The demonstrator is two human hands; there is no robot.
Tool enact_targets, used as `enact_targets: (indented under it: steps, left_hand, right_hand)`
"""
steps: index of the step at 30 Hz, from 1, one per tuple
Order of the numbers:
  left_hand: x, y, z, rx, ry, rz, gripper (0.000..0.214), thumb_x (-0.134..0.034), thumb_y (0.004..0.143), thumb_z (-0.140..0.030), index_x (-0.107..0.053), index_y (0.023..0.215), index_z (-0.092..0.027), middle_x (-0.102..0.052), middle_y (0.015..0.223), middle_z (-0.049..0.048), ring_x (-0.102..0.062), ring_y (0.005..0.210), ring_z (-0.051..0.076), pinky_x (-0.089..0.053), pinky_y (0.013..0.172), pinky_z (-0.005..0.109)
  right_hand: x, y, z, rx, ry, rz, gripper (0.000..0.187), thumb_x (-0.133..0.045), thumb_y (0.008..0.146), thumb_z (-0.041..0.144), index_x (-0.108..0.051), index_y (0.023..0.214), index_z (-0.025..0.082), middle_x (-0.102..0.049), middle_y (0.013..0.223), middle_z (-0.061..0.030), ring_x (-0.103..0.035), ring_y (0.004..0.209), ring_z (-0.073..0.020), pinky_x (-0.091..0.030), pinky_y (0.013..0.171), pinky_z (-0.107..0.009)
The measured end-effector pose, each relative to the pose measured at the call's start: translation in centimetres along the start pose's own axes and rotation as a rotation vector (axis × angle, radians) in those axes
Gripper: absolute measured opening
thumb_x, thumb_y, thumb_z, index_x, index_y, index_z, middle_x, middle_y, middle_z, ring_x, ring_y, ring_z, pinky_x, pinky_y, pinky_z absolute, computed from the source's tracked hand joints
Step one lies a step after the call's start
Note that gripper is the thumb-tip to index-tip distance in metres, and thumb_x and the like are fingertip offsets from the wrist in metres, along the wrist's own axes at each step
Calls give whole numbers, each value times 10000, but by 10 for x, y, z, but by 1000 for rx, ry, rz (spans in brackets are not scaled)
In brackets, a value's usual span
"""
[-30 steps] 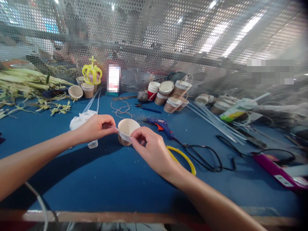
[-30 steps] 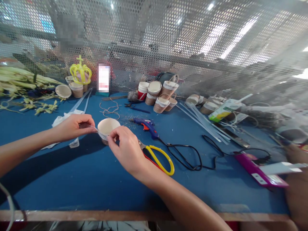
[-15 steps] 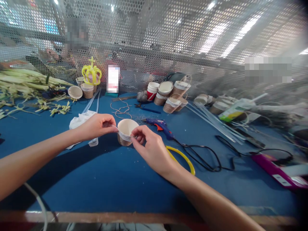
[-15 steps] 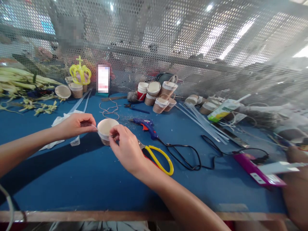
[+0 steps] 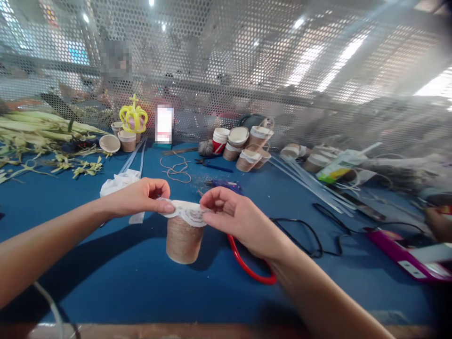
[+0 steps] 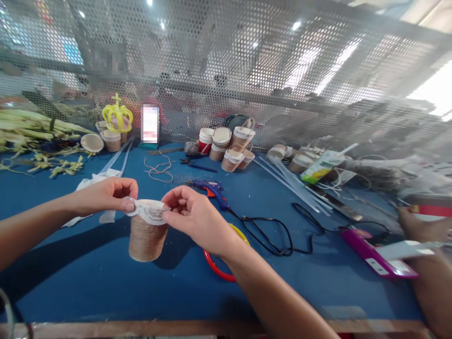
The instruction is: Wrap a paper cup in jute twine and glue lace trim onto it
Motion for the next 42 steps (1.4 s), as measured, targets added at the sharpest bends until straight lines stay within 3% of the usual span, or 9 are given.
enact_targets:
  steps: [14, 20, 23, 27, 30, 34, 42]
  left_hand:
    - [-25, -8, -1, -18, -264, 34, 420, -722, 581, -423, -420, 737, -176, -441, 612, -70, -372, 532, 64, -271, 456, 174]
    - [-35, -7, 10, -43, -407, 149, 555, -749, 563, -441, -441, 941, -176, -524, 830, -7, -477, 705, 105, -346, 573, 198]
    - [-41, -6, 17, -12, -446, 167, 564, -746, 581, -424, -438, 986, -182, -529, 886, 11, -494, 735, 113, -362, 599, 209]
    - [-45, -8, 25, 81, -595, 170, 660, -750, 524, -520, -435, 998, -186, -513, 785, -11, -471, 619, 93, -309, 504, 187]
    - [-45, -11, 27, 125, -658, 161, 660, -735, 483, -590, -461, 922, -180, -531, 710, -13, -454, 575, 90, -257, 476, 183]
    - [-45, -14, 24, 134, -578, 139, 553, -627, 568, -664, -491, 677, -140, -506, 498, -30, -314, 422, 49, -182, 432, 195]
    - [-42, -14, 24, 145, -536, 23, 429, -758, 532, -462, -477, 565, -139, -385, 462, -82, -278, 406, 29, -173, 392, 178]
  right_hand:
    - [8, -10, -4, -15, 111, 89, 109, -559, 701, 142, -535, 796, 190, -564, 728, 26, -538, 653, -95, -446, 622, -230]
    - [10, -10, -11, 8, 181, 101, 129, -549, 694, 113, -538, 803, 181, -564, 755, 21, -529, 666, -90, -429, 618, -228]
    - [11, -11, -14, 19, 204, 120, 138, -539, 700, 100, -537, 813, 180, -559, 759, 21, -527, 674, -90, -424, 625, -231]
    - [12, -13, -17, 18, 218, 122, 142, -534, 703, 97, -532, 816, 181, -554, 763, 20, -524, 677, -92, -419, 624, -234]
    - [13, -13, -19, 11, 216, 107, 136, -541, 699, 107, -534, 811, 184, -552, 757, 20, -523, 666, -94, -420, 622, -238]
    - [13, -12, -22, 1, 179, 112, 133, -555, 701, 119, -536, 819, 179, -555, 762, 12, -524, 670, -98, -419, 622, -239]
    - [13, -10, -27, -6, 213, 148, 121, -577, 714, 145, -541, 825, 176, -555, 766, 8, -509, 675, -102, -397, 622, -242]
Point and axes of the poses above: each hand's wrist, its own y-axis towards the middle knuckle, its own x-axis out of the back of the hand, z = x × y, the point moved 5 cm from there along y, towards the middle knuckle
